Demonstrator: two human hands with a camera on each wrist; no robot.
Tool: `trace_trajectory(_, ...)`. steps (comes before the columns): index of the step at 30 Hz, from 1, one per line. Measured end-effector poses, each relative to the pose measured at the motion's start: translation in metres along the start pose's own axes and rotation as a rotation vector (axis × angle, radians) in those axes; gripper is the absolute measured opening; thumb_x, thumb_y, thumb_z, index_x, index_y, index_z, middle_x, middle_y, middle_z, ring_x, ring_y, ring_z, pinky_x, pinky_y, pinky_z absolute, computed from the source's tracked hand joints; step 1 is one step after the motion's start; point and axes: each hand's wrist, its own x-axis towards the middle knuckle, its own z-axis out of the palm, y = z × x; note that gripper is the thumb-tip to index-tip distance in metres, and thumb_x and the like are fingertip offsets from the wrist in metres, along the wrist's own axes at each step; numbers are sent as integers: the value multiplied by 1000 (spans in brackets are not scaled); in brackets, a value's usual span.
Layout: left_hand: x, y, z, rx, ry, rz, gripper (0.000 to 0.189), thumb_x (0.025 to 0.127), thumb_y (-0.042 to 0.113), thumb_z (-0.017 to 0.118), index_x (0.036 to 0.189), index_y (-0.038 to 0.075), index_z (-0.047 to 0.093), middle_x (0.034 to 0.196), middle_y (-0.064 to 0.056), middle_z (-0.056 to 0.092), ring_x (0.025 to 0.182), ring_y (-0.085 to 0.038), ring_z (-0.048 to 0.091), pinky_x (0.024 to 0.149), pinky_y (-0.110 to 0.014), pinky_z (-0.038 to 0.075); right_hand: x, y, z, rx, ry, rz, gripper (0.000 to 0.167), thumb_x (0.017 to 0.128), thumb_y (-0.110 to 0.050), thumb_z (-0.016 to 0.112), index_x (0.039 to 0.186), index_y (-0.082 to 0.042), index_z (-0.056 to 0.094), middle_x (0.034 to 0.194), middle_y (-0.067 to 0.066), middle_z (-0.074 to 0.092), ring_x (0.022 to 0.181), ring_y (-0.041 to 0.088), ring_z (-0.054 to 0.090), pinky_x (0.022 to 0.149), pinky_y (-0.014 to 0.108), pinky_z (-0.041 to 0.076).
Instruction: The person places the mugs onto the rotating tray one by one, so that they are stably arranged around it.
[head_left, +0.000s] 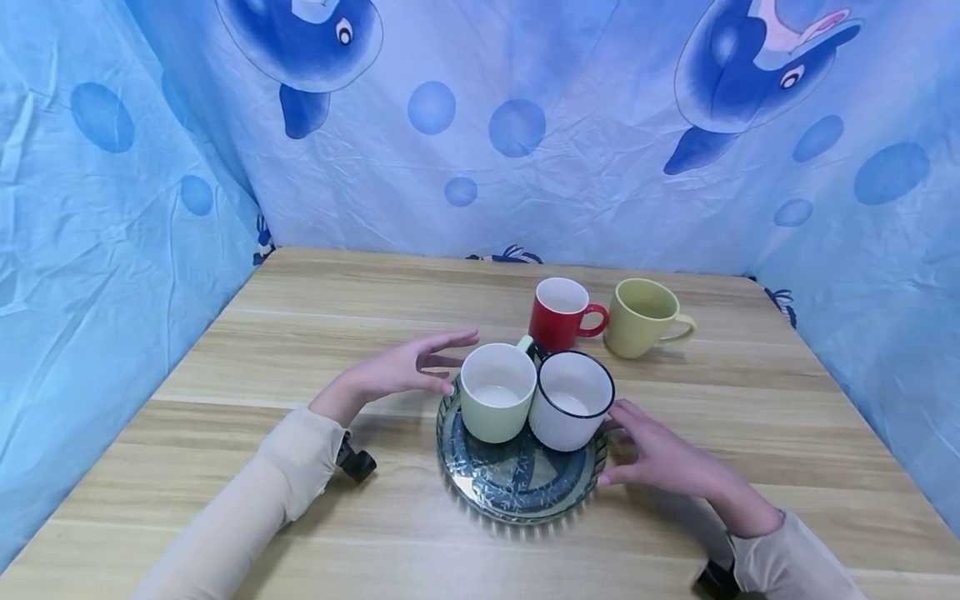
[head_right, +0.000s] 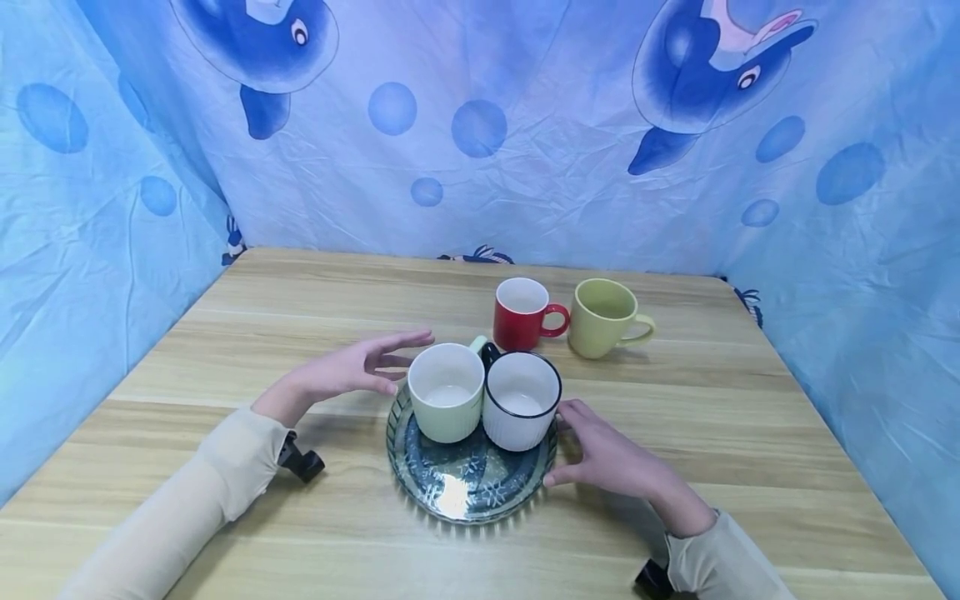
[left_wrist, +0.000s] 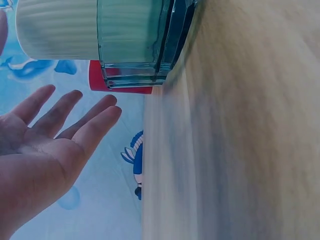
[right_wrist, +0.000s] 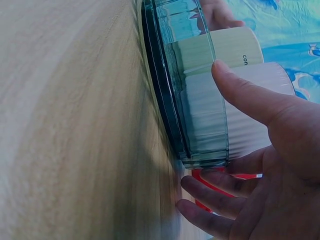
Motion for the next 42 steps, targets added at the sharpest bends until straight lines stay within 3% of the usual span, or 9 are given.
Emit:
trace_trajectory(9, -4, -5, 2, 22, 14, -111, 94, 78, 11, 80, 154, 9, 24, 161, -12, 21, 142, -41, 34, 110, -46, 45, -1, 2, 2, -49, 16, -3, 91, 74, -43, 80, 145, -4, 38, 139, 18, 45, 118, 34, 55, 97, 53, 52)
trace_trajectory(21, -7, -13, 8, 14, 18, -132, 88, 78, 3, 77, 151, 3, 27, 158, -19, 26, 137, -45, 39, 106, -43, 48, -1, 5, 2, -24, 8, -15, 91, 76, -41, 80, 146, -3, 37, 140, 20, 45, 119, 36, 55, 95, 52, 53)
trace_trajectory(29, -10, -13, 9, 12, 5, -137, 89, 77, -1, 75, 151, -1, 26, 156, -23, 29, 136, -48, 39, 107, -47, 46, 0, 7, 2, -35, 23, -43, 89, 76, -41, 79, 145, -3, 37, 139, 19, 48, 119, 36, 56, 98, 51, 52)
trace_trajectory(35, -10, -10, 12, 31, 25, -163, 89, 75, -5, 75, 150, -1, 27, 155, -24, 29, 137, -47, 37, 107, -44, 48, 1, 5, 1, 21, -1, -32, 92, 78, -37, 78, 149, -2, 32, 146, 23, 42, 124, 40, 52, 98, 51, 52)
trace_trajectory(42, -7, -10, 14, 4, 37, -180, 88, 74, -10, 72, 149, -2, 29, 157, -22, 27, 140, -44, 34, 107, -41, 47, 2, 7, -1, 49, -4, -105, 87, 80, -30, 77, 147, 3, 32, 145, 27, 40, 122, 44, 52, 93, 46, 55)
